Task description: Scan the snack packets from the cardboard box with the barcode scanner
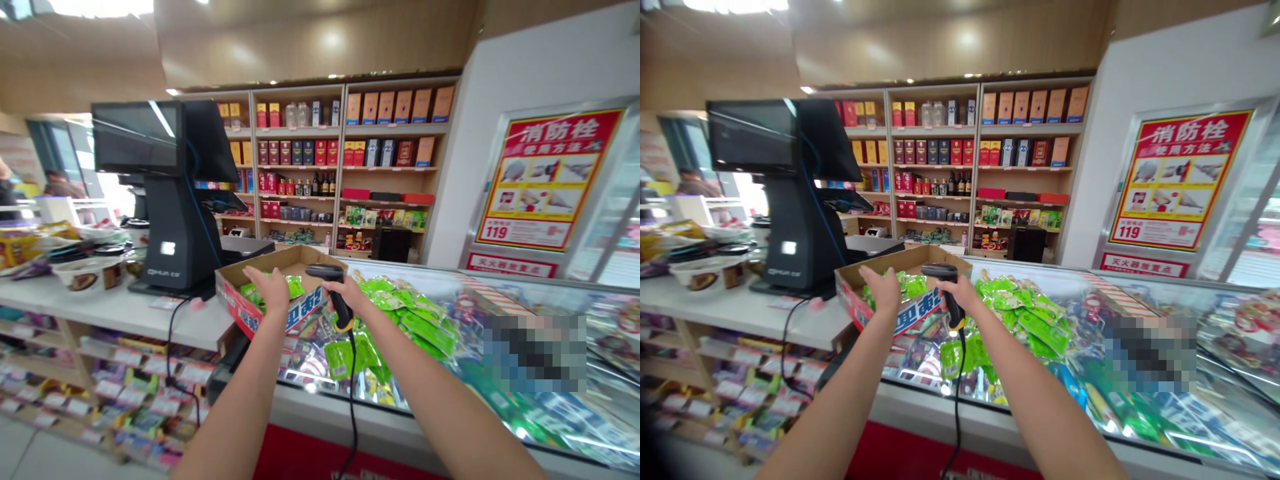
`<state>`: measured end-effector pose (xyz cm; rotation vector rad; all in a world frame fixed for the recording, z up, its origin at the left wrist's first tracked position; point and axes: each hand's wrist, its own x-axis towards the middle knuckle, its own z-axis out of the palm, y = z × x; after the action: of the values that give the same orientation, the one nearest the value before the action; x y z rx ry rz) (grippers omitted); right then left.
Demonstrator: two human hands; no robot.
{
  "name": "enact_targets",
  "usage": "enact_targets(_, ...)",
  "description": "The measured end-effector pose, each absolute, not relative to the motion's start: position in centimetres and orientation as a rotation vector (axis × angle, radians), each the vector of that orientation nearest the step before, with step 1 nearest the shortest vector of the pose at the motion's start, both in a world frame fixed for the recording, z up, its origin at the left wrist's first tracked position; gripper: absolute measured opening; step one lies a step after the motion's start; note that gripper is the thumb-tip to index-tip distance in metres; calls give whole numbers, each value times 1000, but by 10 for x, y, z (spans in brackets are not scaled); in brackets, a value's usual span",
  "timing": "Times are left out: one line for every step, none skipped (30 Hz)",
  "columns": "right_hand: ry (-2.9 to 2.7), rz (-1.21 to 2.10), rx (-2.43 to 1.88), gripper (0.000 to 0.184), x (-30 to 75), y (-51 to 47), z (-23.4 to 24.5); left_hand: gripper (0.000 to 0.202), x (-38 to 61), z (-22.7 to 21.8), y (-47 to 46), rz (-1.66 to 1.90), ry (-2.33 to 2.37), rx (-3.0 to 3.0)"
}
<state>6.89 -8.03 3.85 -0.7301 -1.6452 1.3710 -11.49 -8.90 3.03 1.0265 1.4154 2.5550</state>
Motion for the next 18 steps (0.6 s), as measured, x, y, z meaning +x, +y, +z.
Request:
enact_targets(-1622, 1372, -736, 22, 73, -80, 37, 70, -109, 30, -93, 2594, 1419, 1048)
enact_targets(-1596, 1369, -743, 21, 78, -81, 35, 67, -101, 30, -96, 2623, 1386, 1103)
enact_targets(-1568, 1361, -749, 21, 84, -81, 33, 62, -91, 28, -97, 2623, 1326, 1195)
enact_targets(-1544, 1350, -754, 20, 92, -80, 32, 55, -81, 26, -97, 2578, 1264, 1319)
enact_targets(-1523, 1337, -762, 20, 100, -79, 31, 46, -71, 24, -96, 2482, 1232, 1458)
enact_targets(-1501, 1323, -774, 20, 109, -78, 30, 37, -61, 20, -93, 2330, 1246, 1610)
enact_targets(-1473, 1310, -797, 20, 119, -76, 28, 30, -51, 17, -89, 2128, 1308, 1765)
enact_targets(-1439, 1297, -826, 20, 128, -73, 27, 25, -42, 13, -85, 1885, 1407, 1907)
enact_targets(-1396, 1285, -855, 20, 137, -71, 25, 22, -34, 10, -80, 1621, 1527, 2021)
enact_targets(-1357, 1275, -879, 19, 145, -68, 23, 20, -27, 7, -76, 1354, 1655, 2100)
enact_targets(-1319, 1267, -891, 19, 153, -66, 22, 22, -21, 4, -71, 1104, 1772, 2143)
enact_targets(-1287, 1262, -893, 18, 159, -64, 20, 30, -16, 1, -67, 891, 1871, 2157)
enact_targets(-1267, 1261, -886, 18, 164, -63, 18, 41, -11, -2, -64, 717, 1944, 2155)
enact_targets(-1255, 1262, -875, 18, 169, -61, 15, 52, -8, -5, -60, 585, 1987, 2152)
enact_targets(-1252, 1266, -865, 18, 172, -60, 11, 60, -6, -9, -56, 498, 2003, 2156)
enact_targets(-1254, 1267, -856, 19, 174, -60, 7, 65, -5, -13, -52, 451, 2008, 2160)
enact_targets(-1260, 1266, -848, 20, 176, -59, 3, 68, -5, -18, -48, 436, 2011, 2153)
enact_targets(-1265, 1266, -844, 21, 177, -58, -2, 70, -6, -24, -44, 460, 2000, 2138)
